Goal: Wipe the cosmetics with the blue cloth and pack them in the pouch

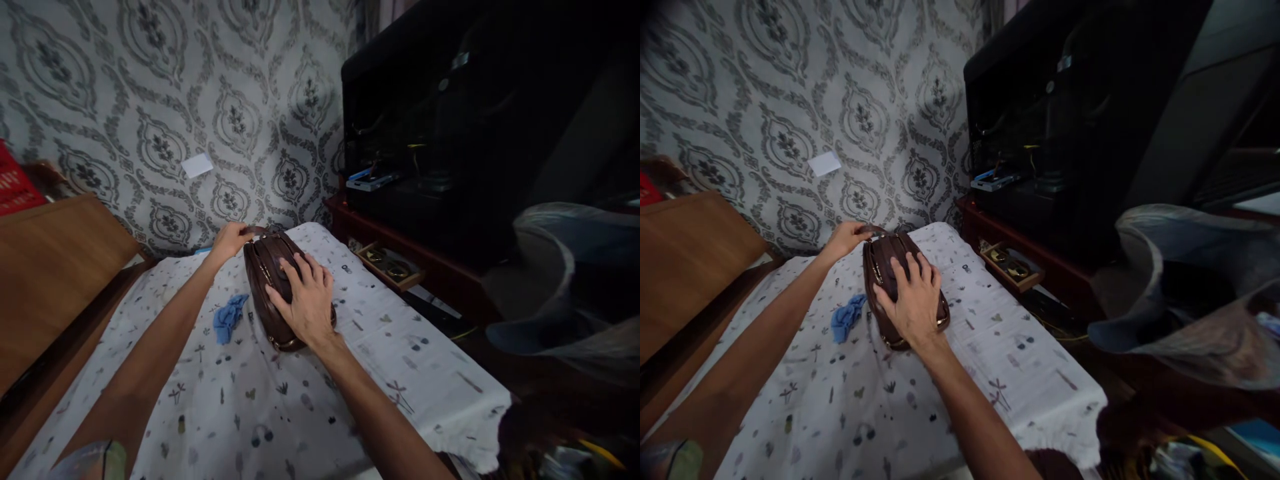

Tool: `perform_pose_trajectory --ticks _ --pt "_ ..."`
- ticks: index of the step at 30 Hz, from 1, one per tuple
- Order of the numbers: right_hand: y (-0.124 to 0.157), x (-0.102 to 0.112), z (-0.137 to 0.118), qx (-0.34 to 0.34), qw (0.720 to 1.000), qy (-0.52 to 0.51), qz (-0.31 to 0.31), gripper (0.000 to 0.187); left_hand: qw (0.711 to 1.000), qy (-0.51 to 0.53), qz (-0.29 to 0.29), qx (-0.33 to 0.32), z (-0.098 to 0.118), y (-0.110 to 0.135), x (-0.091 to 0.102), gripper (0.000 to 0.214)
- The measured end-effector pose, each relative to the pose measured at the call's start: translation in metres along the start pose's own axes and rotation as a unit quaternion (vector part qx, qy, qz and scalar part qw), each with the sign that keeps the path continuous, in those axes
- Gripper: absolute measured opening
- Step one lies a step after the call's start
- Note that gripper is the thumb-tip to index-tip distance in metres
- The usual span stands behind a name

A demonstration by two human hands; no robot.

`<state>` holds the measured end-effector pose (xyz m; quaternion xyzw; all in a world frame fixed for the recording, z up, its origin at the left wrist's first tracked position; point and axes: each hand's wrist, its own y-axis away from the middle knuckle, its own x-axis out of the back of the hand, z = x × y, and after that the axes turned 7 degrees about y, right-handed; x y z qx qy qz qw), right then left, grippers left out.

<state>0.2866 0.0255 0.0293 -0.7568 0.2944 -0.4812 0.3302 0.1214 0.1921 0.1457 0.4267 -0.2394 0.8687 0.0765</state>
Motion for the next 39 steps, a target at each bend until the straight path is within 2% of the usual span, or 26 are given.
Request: perform_pose_trajectory --ticks 6,12,17,19,22,28,39 --pt "-0.001 0.000 -0.001 -0.001 1.000 0.011 0.002 0.052 0.994 -0.101 0.036 0.009 0.016 0.016 -0.005 0.019" --pt "-0.001 0.001 -0.001 0.001 1.000 0.009 0.003 0.052 0.989 -0.147 0.021 -0.011 0.032 0.033 -0.005 0.019" --pt "-0.001 0.002 -0.001 0.001 1.000 -0.008 -0.001 0.051 0.988 -0.155 0.019 -0.018 0.039 0.033 -0.006 0.016" --pt "-0.001 0.002 0.000 -0.004 1.000 -0.022 0.005 0.047 0.988 -0.149 0.021 -0.030 0.043 0.028 -0.009 0.017" --pt "0.000 0.002 0.001 -0.012 0.999 -0.042 0.015 0.039 0.991 -0.121 0.012 -0.054 0.050 0.018 -0.019 0.030" --pt "0.001 0.003 0.001 -0.012 0.999 -0.034 0.020 0.038 0.995 -0.071 0.003 -0.074 0.058 0.004 -0.034 0.021" --pt "0.001 0.003 0.000 -0.014 0.999 -0.030 0.022 0.037 0.998 0.037 0.006 -0.051 0.057 0.022 -0.043 0.033"
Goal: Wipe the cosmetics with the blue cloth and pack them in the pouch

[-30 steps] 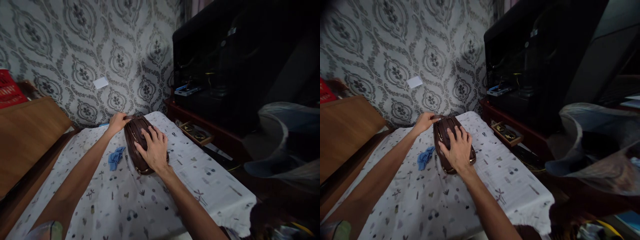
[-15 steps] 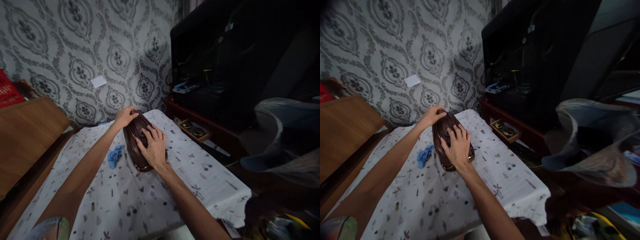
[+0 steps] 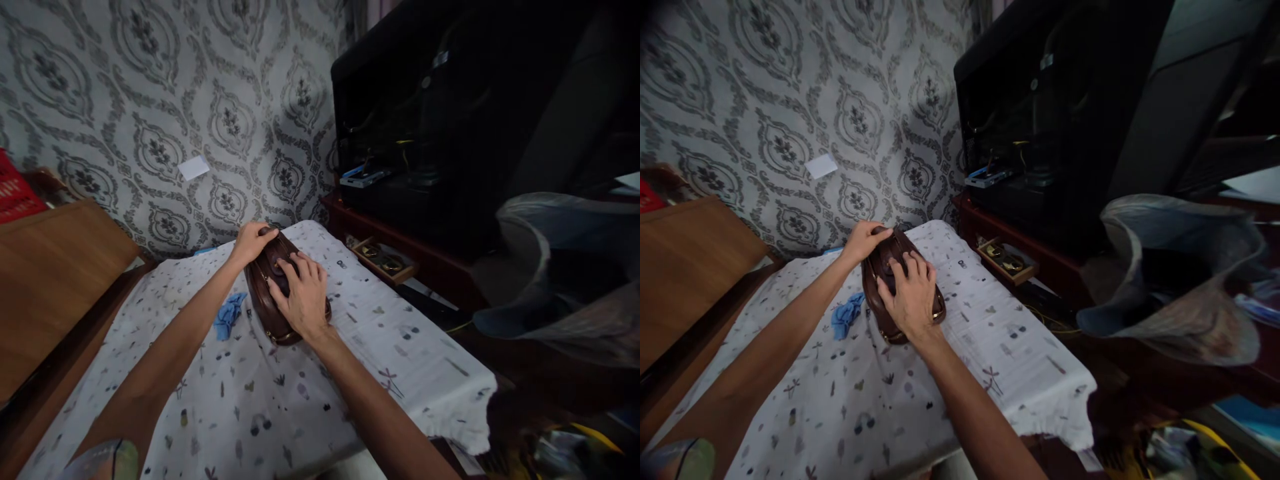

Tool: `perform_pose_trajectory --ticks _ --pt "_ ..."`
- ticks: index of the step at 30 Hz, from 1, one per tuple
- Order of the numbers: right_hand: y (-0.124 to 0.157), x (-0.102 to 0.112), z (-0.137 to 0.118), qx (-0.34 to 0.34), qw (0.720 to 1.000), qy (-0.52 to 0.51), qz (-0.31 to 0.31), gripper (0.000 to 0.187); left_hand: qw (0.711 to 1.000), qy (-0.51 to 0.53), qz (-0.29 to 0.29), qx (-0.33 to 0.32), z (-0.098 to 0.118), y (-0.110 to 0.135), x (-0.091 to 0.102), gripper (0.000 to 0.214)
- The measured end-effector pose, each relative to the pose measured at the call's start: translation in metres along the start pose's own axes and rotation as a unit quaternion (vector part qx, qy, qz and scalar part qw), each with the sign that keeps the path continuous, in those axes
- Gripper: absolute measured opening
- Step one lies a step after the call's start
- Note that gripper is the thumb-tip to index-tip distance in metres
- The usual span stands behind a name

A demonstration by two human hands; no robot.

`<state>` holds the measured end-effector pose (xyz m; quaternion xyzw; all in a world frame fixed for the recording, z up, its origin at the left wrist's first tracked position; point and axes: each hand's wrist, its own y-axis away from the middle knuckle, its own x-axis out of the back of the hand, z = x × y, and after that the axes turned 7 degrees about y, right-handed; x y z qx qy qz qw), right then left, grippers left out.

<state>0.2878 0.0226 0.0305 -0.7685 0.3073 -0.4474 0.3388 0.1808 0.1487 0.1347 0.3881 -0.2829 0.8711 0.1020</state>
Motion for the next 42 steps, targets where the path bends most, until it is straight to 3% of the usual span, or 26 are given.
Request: perform_pose_trajectory --ticks 8,12,16,22,32,37,39,42 --pt "-0.001 0.000 0.001 -0.006 1.000 -0.011 -0.012 0.037 0.999 0.050 -0.003 0.004 -0.006 0.007 0.011 0.034" --pt "-0.001 0.001 0.001 -0.008 1.000 -0.022 -0.009 0.036 0.996 -0.082 0.029 0.002 -0.011 0.004 0.029 0.024" --pt "-0.001 0.002 0.002 -0.006 1.000 -0.027 -0.016 0.036 0.982 -0.189 0.017 0.027 -0.015 0.005 0.037 0.028" --pt "-0.001 0.002 0.002 -0.004 1.000 -0.028 -0.013 0.037 0.977 -0.212 0.016 0.018 -0.010 0.014 0.035 0.020" --pt "-0.001 0.001 0.002 -0.004 0.999 -0.030 -0.011 0.037 0.969 -0.246 -0.011 0.020 0.012 0.031 0.033 0.027" --pt "0.000 0.000 0.002 -0.004 1.000 -0.024 -0.005 0.037 0.969 -0.246 -0.006 -0.003 0.017 0.020 0.028 0.020" --pt "0.001 0.000 0.001 -0.013 1.000 -0.016 0.005 0.036 0.978 -0.206 -0.015 -0.013 0.016 0.012 0.023 0.031" --pt "0.002 -0.001 -0.001 -0.024 1.000 -0.010 0.014 0.035 0.991 -0.126 -0.043 -0.003 0.011 -0.002 0.015 0.021"
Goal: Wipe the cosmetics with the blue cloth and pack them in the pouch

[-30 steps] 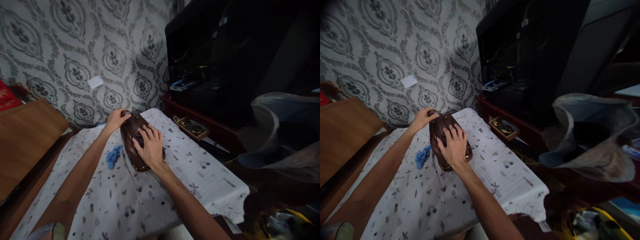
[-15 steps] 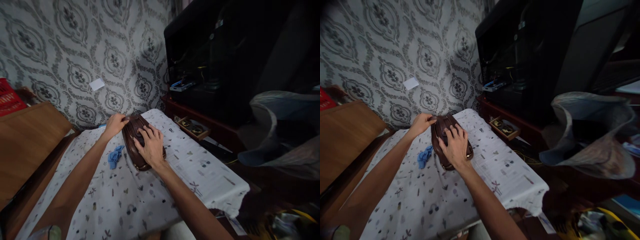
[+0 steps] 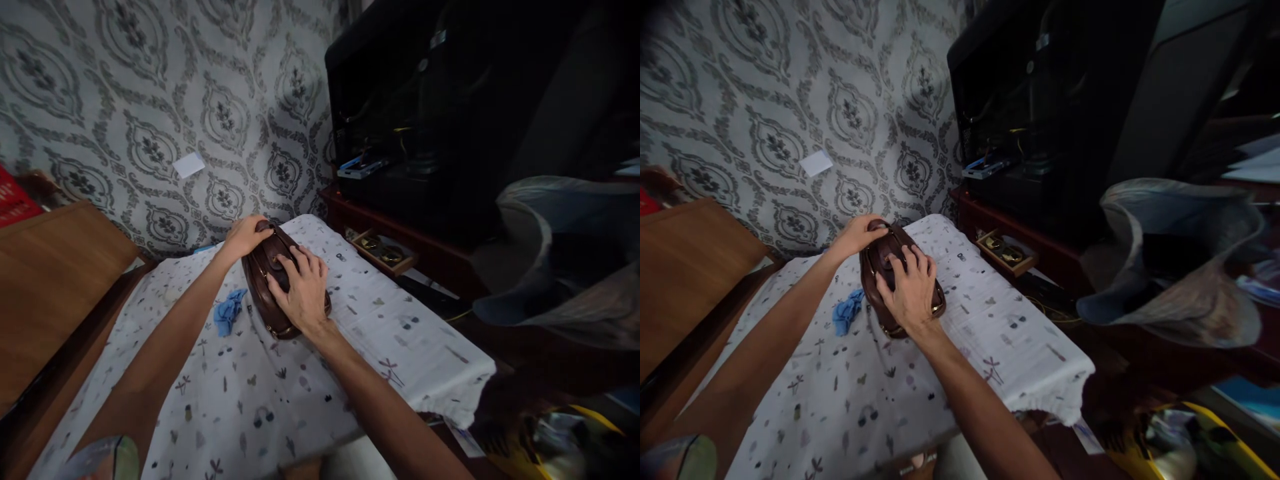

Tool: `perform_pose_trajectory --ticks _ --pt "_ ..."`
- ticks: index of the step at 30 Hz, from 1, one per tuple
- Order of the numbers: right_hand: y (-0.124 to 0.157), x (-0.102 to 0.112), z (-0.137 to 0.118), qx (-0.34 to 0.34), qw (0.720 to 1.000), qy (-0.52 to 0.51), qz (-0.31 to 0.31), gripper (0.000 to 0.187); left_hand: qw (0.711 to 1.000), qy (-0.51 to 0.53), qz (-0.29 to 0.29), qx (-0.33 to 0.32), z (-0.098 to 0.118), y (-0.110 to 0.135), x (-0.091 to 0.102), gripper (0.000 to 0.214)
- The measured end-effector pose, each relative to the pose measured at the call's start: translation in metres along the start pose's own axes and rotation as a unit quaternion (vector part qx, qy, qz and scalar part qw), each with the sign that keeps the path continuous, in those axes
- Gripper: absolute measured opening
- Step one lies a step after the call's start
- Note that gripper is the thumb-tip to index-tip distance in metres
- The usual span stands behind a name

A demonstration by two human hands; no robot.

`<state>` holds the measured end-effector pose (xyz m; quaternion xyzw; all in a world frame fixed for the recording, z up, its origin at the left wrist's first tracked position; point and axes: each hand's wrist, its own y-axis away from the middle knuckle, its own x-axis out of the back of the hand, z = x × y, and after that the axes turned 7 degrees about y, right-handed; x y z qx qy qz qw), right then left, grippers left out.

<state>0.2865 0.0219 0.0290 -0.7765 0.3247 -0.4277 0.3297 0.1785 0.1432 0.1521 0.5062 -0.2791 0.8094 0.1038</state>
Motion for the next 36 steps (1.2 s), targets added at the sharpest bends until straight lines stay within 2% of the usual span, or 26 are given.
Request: perform_pose_trajectory --ticks 3,8,20,23,28,32,36 --pt "0.000 0.000 0.000 0.004 1.000 -0.004 -0.005 0.034 0.999 0.038 0.000 0.010 -0.004 -0.009 -0.007 0.026" --pt "0.000 0.000 0.001 0.010 1.000 -0.009 -0.007 0.034 0.996 0.076 0.039 0.017 -0.008 -0.011 -0.015 0.035" --pt "-0.001 0.003 0.000 0.009 1.000 -0.009 -0.017 0.033 0.966 0.183 0.168 -0.065 -0.010 0.017 -0.036 0.035" --pt "-0.002 0.003 -0.001 0.011 1.000 -0.010 -0.020 0.033 0.958 0.207 0.179 -0.081 -0.009 0.024 -0.038 0.039" --pt "-0.002 0.004 -0.002 0.007 1.000 -0.006 -0.029 0.033 0.953 0.230 0.167 -0.105 -0.004 0.032 -0.037 0.029" --pt "-0.002 0.005 -0.001 0.004 0.999 -0.007 -0.035 0.034 0.946 0.273 0.164 -0.055 -0.009 0.027 -0.039 0.028" --pt "-0.002 0.005 -0.001 -0.002 0.999 -0.008 -0.035 0.035 0.938 0.303 0.171 -0.004 -0.026 0.013 -0.034 0.030"
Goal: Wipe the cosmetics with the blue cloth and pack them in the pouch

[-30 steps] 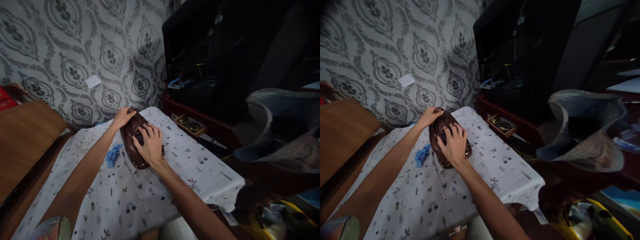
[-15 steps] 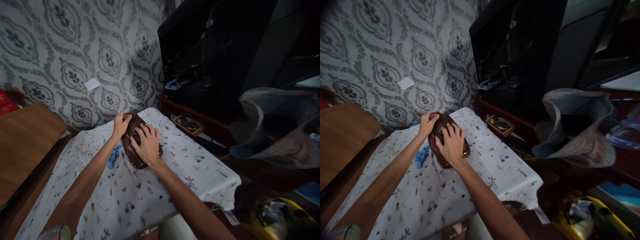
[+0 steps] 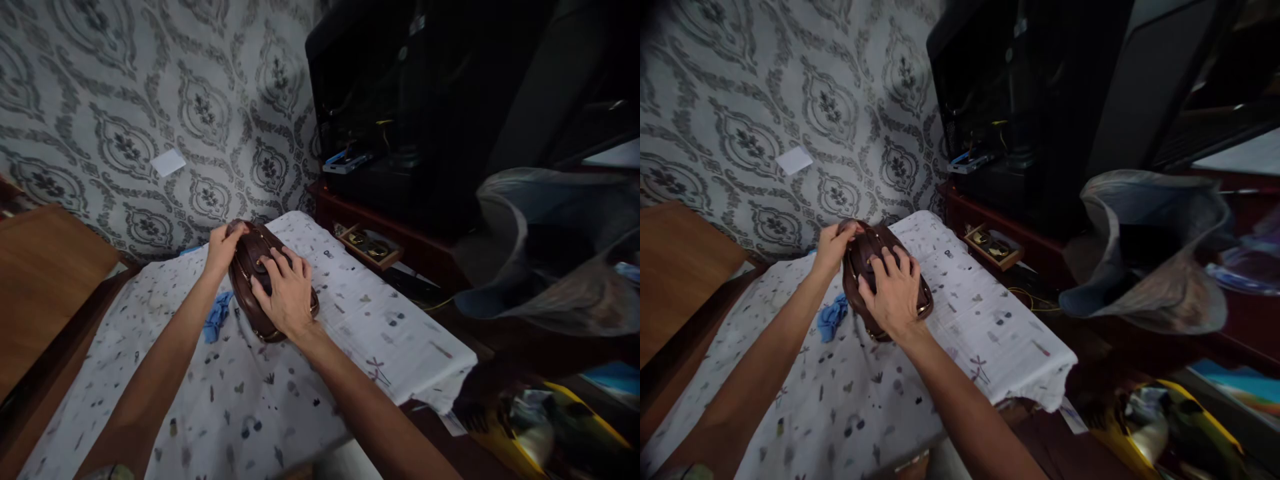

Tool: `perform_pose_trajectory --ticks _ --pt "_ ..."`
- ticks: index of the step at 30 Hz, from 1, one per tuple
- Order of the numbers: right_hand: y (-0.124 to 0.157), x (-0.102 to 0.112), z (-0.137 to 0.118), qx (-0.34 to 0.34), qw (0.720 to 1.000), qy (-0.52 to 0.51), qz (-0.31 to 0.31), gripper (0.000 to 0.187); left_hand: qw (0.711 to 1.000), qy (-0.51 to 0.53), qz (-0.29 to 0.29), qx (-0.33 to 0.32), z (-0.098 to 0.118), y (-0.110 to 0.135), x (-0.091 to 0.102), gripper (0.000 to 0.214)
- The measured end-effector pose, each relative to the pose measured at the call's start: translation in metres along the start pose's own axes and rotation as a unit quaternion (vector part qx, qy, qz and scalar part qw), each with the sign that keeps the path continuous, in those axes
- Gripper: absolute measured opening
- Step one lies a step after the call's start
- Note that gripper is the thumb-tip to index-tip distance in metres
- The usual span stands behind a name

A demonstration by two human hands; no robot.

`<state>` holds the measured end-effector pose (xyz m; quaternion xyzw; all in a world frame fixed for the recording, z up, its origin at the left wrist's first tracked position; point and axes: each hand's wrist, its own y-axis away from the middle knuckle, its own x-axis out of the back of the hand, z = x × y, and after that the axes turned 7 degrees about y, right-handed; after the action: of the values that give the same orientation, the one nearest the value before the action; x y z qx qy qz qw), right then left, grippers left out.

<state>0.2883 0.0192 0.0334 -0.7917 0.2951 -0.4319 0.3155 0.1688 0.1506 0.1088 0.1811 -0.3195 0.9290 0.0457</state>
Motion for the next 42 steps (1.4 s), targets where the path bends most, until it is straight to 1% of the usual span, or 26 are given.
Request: perform_pose_trajectory --ticks 2,4,7,9,14,17,19,23,25,27,30,31,33,34,36,39,42 --pt "0.000 0.000 0.000 -0.002 1.000 0.000 0.002 0.036 1.000 -0.016 -0.007 0.005 -0.003 -0.005 0.009 0.028" --pt "0.000 0.000 0.000 -0.001 1.000 0.000 0.000 0.039 0.998 -0.053 -0.022 0.006 -0.004 -0.006 0.020 0.027" --pt "0.000 0.001 0.001 0.002 1.000 0.000 -0.009 0.040 0.993 -0.113 -0.042 0.010 -0.004 0.000 0.032 0.032" --pt "0.000 0.001 0.001 0.000 1.000 0.002 -0.016 0.040 0.990 -0.131 -0.049 0.011 -0.004 0.005 0.036 0.035" --pt "0.000 0.001 0.000 -0.003 1.000 0.009 -0.021 0.040 0.990 -0.131 -0.051 0.012 -0.004 0.011 0.035 0.032" --pt "0.000 0.001 0.000 0.003 1.000 0.008 -0.021 0.040 0.990 -0.131 -0.048 0.006 0.002 0.017 0.034 0.030" --pt "0.000 0.001 0.000 0.004 1.000 0.007 -0.023 0.040 0.989 -0.145 -0.040 -0.009 0.009 0.025 0.034 0.030" --pt "0.000 0.001 0.000 0.001 1.000 0.004 -0.025 0.040 0.980 -0.187 -0.022 -0.062 0.023 0.046 0.030 0.028" --pt "0.000 0.000 0.000 0.003 1.000 0.004 -0.019 0.040 0.980 -0.186 -0.023 -0.069 0.027 0.053 0.029 0.026" --pt "0.000 -0.001 0.000 0.004 1.000 0.005 -0.011 0.040 0.984 -0.170 -0.023 -0.057 0.027 0.056 0.029 0.026" --pt "0.001 -0.002 0.001 0.003 1.000 0.002 -0.005 0.040 0.989 -0.146 -0.026 -0.026 0.023 0.048 0.030 0.025" --pt "0.001 -0.003 0.001 0.001 1.000 0.000 -0.003 0.042 0.989 -0.147 -0.025 -0.020 0.022 0.042 0.030 0.021" --pt "0.004 -0.002 0.003 -0.006 1.000 -0.002 0.002 0.046 0.987 -0.157 -0.025 -0.024 0.019 0.029 0.028 0.007" --pt "0.006 -0.002 0.004 -0.010 1.000 -0.002 0.004 0.048 0.987 -0.158 -0.028 -0.030 0.019 0.023 0.026 0.005" --pt "0.010 -0.001 0.005 -0.014 1.000 -0.002 0.005 0.048 0.987 -0.146 -0.057 -0.034 0.018 0.011 0.020 0.015" --pt "0.016 0.000 0.008 -0.007 1.000 -0.001 0.006 0.045 0.986 -0.128 -0.104 0.000 0.017 -0.002 0.005 0.016" --pt "0.018 0.000 0.009 -0.003 1.000 -0.003 0.011 0.044 0.986 -0.132 -0.094 0.030 0.013 -0.009 -0.008 0.017"
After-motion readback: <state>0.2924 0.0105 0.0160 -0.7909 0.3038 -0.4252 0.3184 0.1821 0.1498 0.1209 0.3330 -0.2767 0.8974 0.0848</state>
